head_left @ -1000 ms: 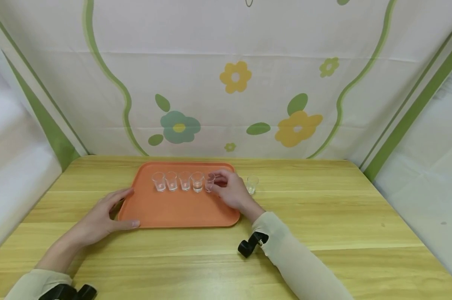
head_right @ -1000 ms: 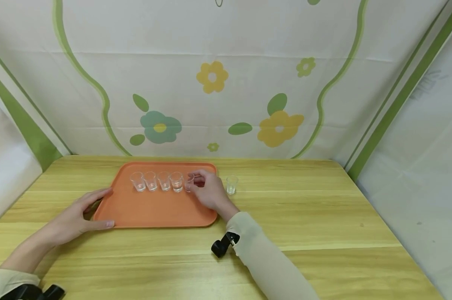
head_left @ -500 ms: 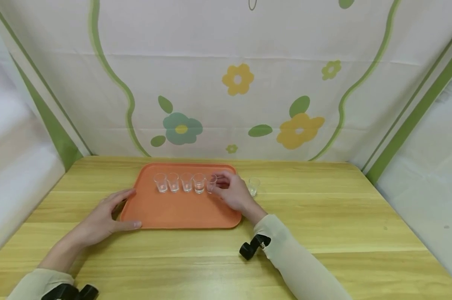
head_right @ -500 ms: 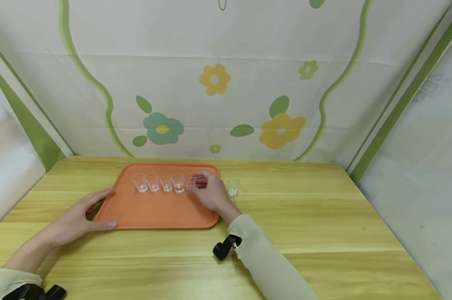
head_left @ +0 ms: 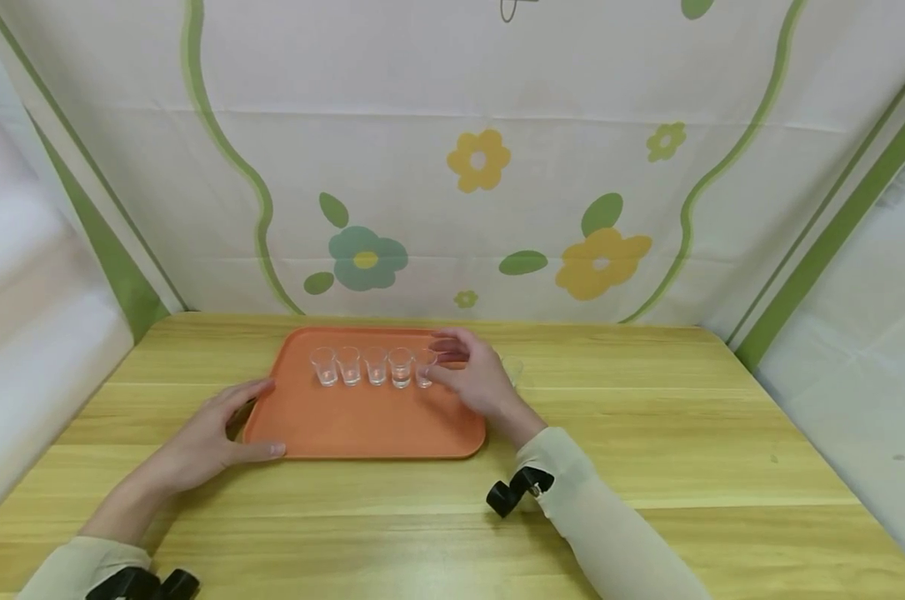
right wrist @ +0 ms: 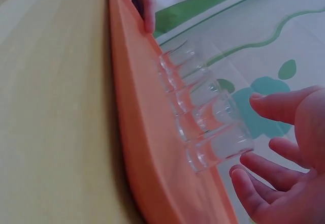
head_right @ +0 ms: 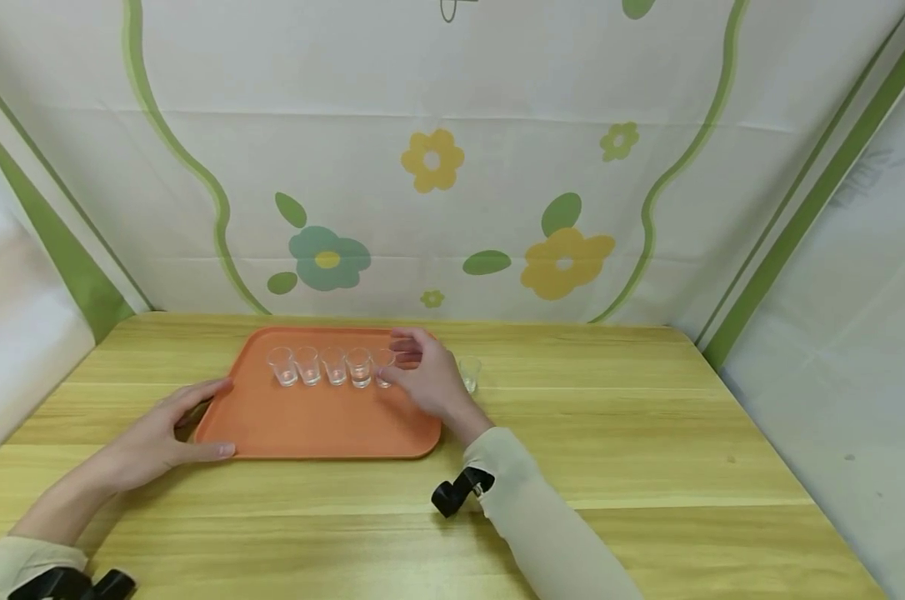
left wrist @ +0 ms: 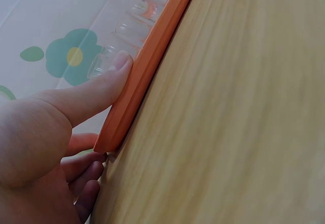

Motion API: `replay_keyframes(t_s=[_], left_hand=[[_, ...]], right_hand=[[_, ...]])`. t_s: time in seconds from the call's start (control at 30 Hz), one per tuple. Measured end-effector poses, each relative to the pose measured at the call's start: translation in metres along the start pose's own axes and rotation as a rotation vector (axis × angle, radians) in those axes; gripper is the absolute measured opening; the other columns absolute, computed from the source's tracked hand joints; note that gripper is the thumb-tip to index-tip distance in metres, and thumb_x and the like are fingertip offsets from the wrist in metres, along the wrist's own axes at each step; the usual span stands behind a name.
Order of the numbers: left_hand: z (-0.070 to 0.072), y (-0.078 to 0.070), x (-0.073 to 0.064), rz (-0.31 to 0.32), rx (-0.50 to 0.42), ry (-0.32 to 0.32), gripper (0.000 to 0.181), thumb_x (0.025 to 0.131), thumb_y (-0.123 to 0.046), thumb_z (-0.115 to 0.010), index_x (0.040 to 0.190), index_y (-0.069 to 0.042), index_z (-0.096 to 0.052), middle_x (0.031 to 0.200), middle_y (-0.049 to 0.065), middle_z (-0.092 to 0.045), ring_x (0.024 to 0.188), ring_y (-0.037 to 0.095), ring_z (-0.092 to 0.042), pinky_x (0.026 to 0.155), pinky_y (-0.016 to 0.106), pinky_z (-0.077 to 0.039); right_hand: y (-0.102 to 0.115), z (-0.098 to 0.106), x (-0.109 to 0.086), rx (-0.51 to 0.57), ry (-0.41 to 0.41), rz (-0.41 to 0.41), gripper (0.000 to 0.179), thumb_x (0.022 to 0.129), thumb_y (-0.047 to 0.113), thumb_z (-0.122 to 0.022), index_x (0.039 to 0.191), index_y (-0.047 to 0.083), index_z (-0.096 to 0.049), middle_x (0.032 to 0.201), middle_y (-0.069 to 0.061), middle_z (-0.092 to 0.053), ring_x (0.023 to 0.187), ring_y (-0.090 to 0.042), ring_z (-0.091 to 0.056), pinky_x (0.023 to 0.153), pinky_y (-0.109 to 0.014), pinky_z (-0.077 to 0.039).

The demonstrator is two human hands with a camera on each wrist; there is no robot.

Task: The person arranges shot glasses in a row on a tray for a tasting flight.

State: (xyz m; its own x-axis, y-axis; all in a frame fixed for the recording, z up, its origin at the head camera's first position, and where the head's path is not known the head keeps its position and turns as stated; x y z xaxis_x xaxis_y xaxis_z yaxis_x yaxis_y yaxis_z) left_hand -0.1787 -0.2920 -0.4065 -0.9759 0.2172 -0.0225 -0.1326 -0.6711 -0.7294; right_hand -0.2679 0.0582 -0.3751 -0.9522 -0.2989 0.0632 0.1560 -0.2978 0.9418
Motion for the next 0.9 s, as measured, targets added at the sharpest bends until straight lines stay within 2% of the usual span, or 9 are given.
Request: replay_keyframes(t_s=[0.23, 0.5, 0.7, 0.9], left_hand=[[0.001, 0.001, 0.000, -0.013, -0.011, -0.005, 0.099, 0.089, -0.028, -0.087, 0.165, 0.001, -0.032, 0.168, 0.033, -0.028, 0.151, 0.061, -0.025, 0.113, 0.079, -0.030], [0.001, 0.002, -0.002, -0.005, 0.001, -0.004, 0.098, 0.089, -0.028, -0.087, 0.165, 0.002, -0.032, 0.168, 0.034, -0.027, 0.151, 0.062, -0.026, 0.113, 0.079, -0.031], [0.002, 0.002, -0.002, -0.003, 0.001, -0.003, 0.098, 0.089, -0.029, -0.087, 0.165, 0.001, -0.032, 0.168, 0.034, -0.028, 0.151, 0.061, -0.026, 0.112, 0.079, -0.031], [0.002, 0.001, -0.001, -0.010, -0.002, -0.010, 0.099, 0.089, -0.028, -0.088, 0.164, 0.003, -0.032, 0.167, 0.034, -0.028, 0.151, 0.061, -0.026, 0.113, 0.079, -0.030]], right_hand=[[0.018, 0.014, -0.001, 0.031, 0.019, 0.084, 0.058, 0.095, 0.020, -0.082, 0.147, 0.018, -0.058, 0.144, -0.010, -0.068, 0.137, -0.036, -0.061, 0.112, -0.052, -0.051], [0.031, 0.042, -0.002, 0.045, 0.010, 0.162, 0.054, 0.097, 0.021, -0.080, 0.147, 0.020, -0.060, 0.140, -0.004, -0.070, 0.133, -0.024, -0.065, 0.112, -0.050, -0.052], [0.029, 0.065, -0.003, 0.050, 0.021, 0.153, 0.055, 0.096, 0.024, -0.081, 0.147, 0.023, -0.060, 0.142, -0.001, -0.070, 0.134, -0.021, -0.063, 0.109, -0.039, -0.054], [0.016, 0.088, -0.001, 0.053, 0.034, 0.150, 0.056, 0.096, 0.023, -0.081, 0.148, 0.022, -0.060, 0.146, -0.006, -0.067, 0.135, -0.021, -0.062, 0.103, -0.027, -0.055]])
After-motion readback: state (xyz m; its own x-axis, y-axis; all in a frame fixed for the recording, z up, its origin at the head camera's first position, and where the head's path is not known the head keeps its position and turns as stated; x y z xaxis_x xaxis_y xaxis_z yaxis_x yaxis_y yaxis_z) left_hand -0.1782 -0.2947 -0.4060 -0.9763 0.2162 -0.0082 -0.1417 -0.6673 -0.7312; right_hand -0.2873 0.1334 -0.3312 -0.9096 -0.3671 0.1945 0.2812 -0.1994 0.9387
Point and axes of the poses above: each hand's wrist, its own x-axis towards the middle knuckle, its own z-axis out of the back of the hand, y = z × x, the point moved 4 cm from there along x, towards the middle knuckle
